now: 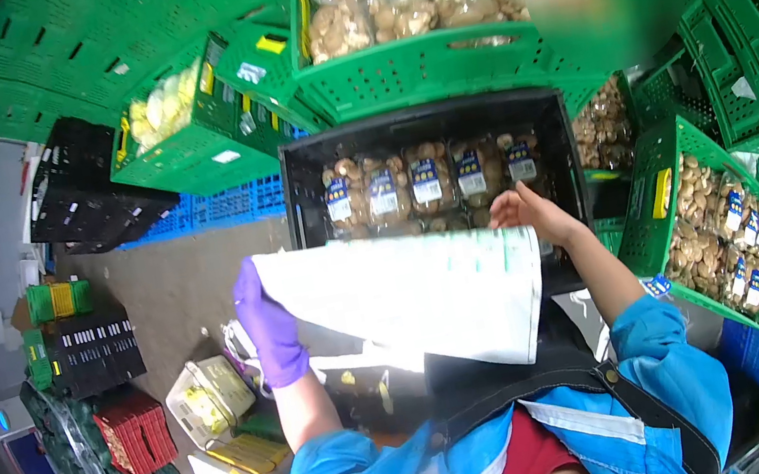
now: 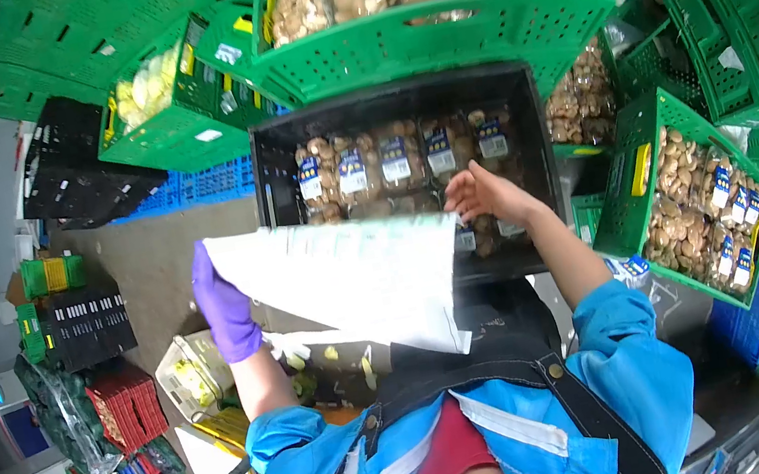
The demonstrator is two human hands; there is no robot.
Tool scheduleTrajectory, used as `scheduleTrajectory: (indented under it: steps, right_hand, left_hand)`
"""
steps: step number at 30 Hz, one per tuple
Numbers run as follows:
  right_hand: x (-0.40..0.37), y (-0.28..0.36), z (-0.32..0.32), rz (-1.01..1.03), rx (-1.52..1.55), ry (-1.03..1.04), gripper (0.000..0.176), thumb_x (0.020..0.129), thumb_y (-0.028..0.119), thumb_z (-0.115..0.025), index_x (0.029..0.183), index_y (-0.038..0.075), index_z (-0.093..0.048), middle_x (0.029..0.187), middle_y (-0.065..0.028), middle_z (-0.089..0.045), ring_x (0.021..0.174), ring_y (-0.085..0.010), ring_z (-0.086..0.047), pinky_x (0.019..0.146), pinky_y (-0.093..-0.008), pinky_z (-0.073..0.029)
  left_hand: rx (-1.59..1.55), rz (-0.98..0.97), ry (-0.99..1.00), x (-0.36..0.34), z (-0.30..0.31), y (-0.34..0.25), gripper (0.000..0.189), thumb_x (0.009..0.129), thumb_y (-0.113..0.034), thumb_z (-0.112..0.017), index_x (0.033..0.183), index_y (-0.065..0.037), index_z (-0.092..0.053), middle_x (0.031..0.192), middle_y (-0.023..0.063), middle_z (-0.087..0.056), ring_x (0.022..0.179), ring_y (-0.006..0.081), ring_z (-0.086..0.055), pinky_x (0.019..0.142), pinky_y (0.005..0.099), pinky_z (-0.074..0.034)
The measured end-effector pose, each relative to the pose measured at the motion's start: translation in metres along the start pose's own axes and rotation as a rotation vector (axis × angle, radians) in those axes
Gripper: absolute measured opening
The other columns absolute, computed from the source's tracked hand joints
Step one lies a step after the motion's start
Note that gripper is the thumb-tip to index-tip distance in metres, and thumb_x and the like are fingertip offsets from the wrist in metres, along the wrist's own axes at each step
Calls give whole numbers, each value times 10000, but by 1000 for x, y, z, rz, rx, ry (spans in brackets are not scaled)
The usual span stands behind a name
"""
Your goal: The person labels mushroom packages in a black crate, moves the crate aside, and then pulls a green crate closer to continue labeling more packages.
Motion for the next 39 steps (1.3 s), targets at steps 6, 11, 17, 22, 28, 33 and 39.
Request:
scheduleTrajectory:
  steps: [6, 11, 17, 22, 28, 33, 39]
  right_hand:
    - [-109, 97, 10, 640, 6, -296, 317, 930, 297, -392, 1081, 34, -486, 882, -85, -586, 819, -194, -573, 752, -318, -456]
    - [-241, 216, -163, 1205, -1060, 276, 151, 826, 174, -531, 899, 78, -621, 856, -79, -586, 698, -210, -555, 599, -334, -444]
    - [-279, 223, -262, 1799, -1272, 196, 206, 809, 127, -561, 1013, 156, -559, 833, -40, -545, 595, -144, -490, 541, -258, -425]
    - [-285, 221, -254, 2116, -1368, -364, 436, 793, -9, -532, 1192, 162, -564, 829, -16, -546, 560, -139, -403, 487, -247, -407]
    - [-297, 222, -217, 1733, -1569, -260, 257, 719, 120, -604, 971, 170, -616, 815, -82, -640, 570, -155, -532, 511, -263, -463]
    - [-296, 132, -96, 872, -1232, -1004, 238, 692, -15, -618, 925, 29, -642, 760, -98, -641, 611, -215, -612, 569, -289, -484]
    - [-306, 46, -37, 485, -783, -1207, 242, 748, -65, -582, 974, 5, -633, 737, -78, -640, 619, -99, -585, 593, -237, -470]
  left_hand:
    - [-416, 105, 139, 21, -93, 9, 449, 937, -349, -407, 1207, 3, -474, 1205, 115, -533, 1095, 226, -508, 944, 351, -383]
    - [-414, -403, 29, 50, -170, -61, 461, 938, -341, -364, 1215, 11, -471, 1210, 122, -523, 1089, 251, -514, 921, 373, -408]
    - [6, -1040, -461, 62, -286, -121, 366, 947, -248, -411, 947, 86, -560, 884, 155, -602, 752, 195, -526, 701, 346, -445]
    - [64, -1255, -31, 84, -409, -93, 268, 899, -210, -509, 857, 36, -607, 758, 146, -615, 660, 228, -559, 658, 348, -452]
    - [729, -1497, 661, 108, -528, 5, 307, 857, -222, -527, 1100, -41, -573, 1050, 167, -595, 971, 308, -564, 852, 404, -428]
    - [1180, -1283, 413, 184, -501, 66, 731, 762, -354, -604, 1357, -62, -297, 1385, 152, -332, 1311, 282, -262, 1032, 562, -159]
    - [1577, -843, 622, 216, -448, 41, 440, 694, -356, -664, 1071, -137, -598, 992, 105, -641, 974, 305, -584, 973, 579, -249]
Point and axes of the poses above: each hand's wrist, its own x-axis towards the middle knuckle, its own z-axis out of the back of the hand, y = z × x, the point moved 6 cm from there along x, towards the middle knuckle
